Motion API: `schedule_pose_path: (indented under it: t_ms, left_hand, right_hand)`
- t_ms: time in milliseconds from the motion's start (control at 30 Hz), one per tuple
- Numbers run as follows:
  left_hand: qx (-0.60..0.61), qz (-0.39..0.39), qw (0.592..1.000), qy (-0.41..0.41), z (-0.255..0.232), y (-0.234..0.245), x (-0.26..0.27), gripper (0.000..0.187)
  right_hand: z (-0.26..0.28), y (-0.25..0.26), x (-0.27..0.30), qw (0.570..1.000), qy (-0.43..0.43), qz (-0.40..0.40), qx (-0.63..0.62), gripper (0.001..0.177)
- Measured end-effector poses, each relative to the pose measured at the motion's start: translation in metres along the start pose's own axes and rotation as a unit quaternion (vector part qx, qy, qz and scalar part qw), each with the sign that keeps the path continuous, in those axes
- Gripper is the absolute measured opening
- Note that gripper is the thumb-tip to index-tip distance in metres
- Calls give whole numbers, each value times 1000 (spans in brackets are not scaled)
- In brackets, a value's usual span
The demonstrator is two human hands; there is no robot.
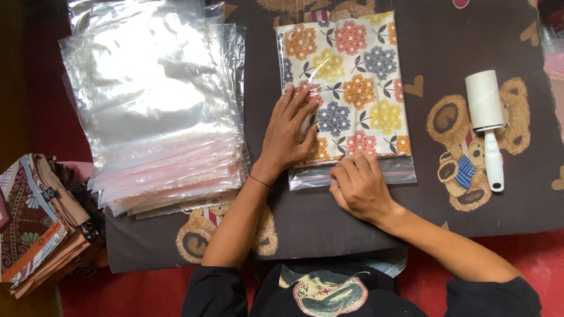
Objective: Using a lint roller to clean a piece of patterned fabric and then carefully placing it into a clear plastic bag for packaging.
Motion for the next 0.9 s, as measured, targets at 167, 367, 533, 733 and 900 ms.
schedule_pose_path:
  t_ms: [167, 367, 533, 733, 900]
  left_hand:
    - [-13, 9, 1000, 3, 2, -3, 1, 45]
    - [-11, 7, 1000, 0, 3, -4, 1, 46]
    - [-13, 7, 1000, 1, 2, -4, 1, 45]
    - [-10, 4, 1000, -3, 2, -3, 1, 45]
    - [-17, 4, 1000, -3, 1, -3, 0, 46]
  right_hand:
    - [7, -9, -1, 1000, 18, -1, -10, 12]
    - [11, -4, -8, 1000, 25, 5, -1, 10]
    - [15, -4, -17, 1000, 28, -4, 8, 11]
    - [16, -7, -17, 999, 45, -2, -22, 13]
    - [19, -8, -21, 999, 29, -4, -23, 15]
Point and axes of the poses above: each hand's wrist, its own x-axis away from the middle knuckle, its own y-axis out of the back of the hand, z = x × y, the point moved 8 cm from there along -x, towards the middle knuckle
